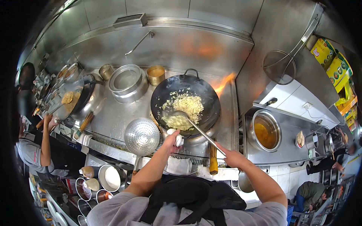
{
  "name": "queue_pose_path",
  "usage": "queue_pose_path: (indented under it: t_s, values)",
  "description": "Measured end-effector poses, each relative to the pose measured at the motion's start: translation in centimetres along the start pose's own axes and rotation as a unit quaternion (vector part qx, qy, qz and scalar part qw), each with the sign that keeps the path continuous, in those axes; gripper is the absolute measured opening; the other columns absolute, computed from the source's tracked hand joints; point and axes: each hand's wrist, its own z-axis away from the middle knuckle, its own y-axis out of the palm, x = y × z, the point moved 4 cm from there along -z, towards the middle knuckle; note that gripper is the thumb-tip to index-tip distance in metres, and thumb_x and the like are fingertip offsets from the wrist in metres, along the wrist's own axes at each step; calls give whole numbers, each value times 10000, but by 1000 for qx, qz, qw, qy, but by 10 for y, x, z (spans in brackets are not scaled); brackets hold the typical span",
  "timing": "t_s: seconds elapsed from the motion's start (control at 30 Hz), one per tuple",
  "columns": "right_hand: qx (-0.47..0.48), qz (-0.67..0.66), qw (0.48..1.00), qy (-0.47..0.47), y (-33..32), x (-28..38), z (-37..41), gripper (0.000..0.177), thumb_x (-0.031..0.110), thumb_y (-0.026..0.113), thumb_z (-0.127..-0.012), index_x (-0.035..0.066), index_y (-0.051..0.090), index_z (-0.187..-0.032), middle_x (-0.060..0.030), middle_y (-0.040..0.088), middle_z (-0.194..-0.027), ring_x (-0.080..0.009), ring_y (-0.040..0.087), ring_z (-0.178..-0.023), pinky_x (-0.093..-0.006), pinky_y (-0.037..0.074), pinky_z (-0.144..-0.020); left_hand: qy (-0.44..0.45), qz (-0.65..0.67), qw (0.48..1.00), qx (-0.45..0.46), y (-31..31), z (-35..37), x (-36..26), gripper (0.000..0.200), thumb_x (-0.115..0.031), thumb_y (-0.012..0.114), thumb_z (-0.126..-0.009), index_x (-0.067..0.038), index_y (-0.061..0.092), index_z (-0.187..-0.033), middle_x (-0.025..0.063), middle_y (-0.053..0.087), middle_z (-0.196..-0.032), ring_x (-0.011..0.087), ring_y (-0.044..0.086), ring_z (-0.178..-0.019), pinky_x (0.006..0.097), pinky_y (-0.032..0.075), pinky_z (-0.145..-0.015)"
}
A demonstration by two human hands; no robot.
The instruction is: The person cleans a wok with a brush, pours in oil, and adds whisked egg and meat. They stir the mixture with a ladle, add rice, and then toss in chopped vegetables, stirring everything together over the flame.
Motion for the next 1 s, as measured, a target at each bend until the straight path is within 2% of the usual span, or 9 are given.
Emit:
queue_pose_path:
  t_s: [0.27, 0.33, 0.5, 0.63, 0.73, 0.8, 0.87, 0.97, 1.0]
  values:
    - [-175, 179, 968, 20, 5, -15, -8, 930, -33, 519, -743, 330, 110, -1495, -216, 665, -851, -364, 663, -786, -469, 523, -705, 93, 53, 993, -41, -8, 99, 40, 162, -104, 569, -817, -65, 556, -973, 94, 623, -863, 212, 618, -686, 385, 498, -512]
    - [-165, 148, 975, 16, 3, -17, 43, 903, -5, 532, -769, 337, 119, -1495, -192, 668, -852, -358, 658, -787, -473, 514, -722, 115, -138, 980, -85, -12, 172, 41, 134, -109, 556, -834, -75, 557, -963, 92, 617, -894, 209, 622, -723, 388, 505, -521]
    - [46, -2, 998, -48, -3, -43, 88, 845, 104, 547, -858, 402, 66, -1485, -195, 657, -945, -343, 643, -863, -455, 490, -804, 70, 25, 994, -82, 35, 126, -13, 118, -178, 553, -873, -66, 546, -907, 79, 606, -740, 199, 595, -596, 378, 464, -454]
    - [-127, 122, 984, -3, 18, -30, 5, 840, 29, 479, -831, 398, 100, -1483, -236, 652, -918, -368, 638, -869, -475, 490, -803, 117, -9, 992, -54, 1, 35, 24, 137, -168, 549, -854, -56, 558, -933, 85, 603, -752, 231, 610, -661, 376, 482, -531]
    - [-162, 117, 980, 21, 3, -23, 13, 842, 33, 482, -829, 411, 104, -1479, -238, 651, -920, -385, 635, -856, -485, 487, -806, 207, -22, 974, -94, -37, 83, 87, 143, -131, 558, -841, -59, 563, -965, 75, 609, -828, 250, 616, -738, 342, 511, -667]
    - [-182, 90, 979, 5, 4, -26, 46, 838, 51, 495, -836, 413, 100, -1479, -234, 653, -911, -388, 635, -846, -489, 486, -811, 319, -550, 771, -39, -98, 69, 122, 126, -124, 552, -855, -70, 559, -968, 69, 608, -854, 230, 618, -727, 355, 519, -632]
    - [-107, -3, 992, -60, 5, -44, 92, 834, 96, 553, -858, 421, 101, -1479, -184, 632, -764, -322, 632, -749, -435, 504, -751, 160, -173, 971, -37, -33, 114, 70, 121, -157, 554, -871, -82, 558, -966, 70, 610, -834, 224, 619, -715, 371, 514, -582]
    - [-30, -60, 989, -131, 8, -84, 95, 820, 145, 615, -853, 359, 151, -1494, -153, 648, -792, -294, 638, -761, -374, 484, -805, 91, 77, 992, -46, 26, 90, 1, 165, -262, 538, -915, -121, 532, -1001, 65, 616, -815, 220, 613, -666, 396, 461, -441]
    - [-17, -36, 997, -69, 10, -91, 76, 841, 174, 638, -844, 358, 139, -1495, -188, 604, -1212, -253, 647, -987, -366, 465, -881, 79, 29, 994, -65, 27, 56, -3, 213, -266, 558, -904, -112, 531, -1047, 69, 618, -815, 247, 620, -650, 466, 491, -501]
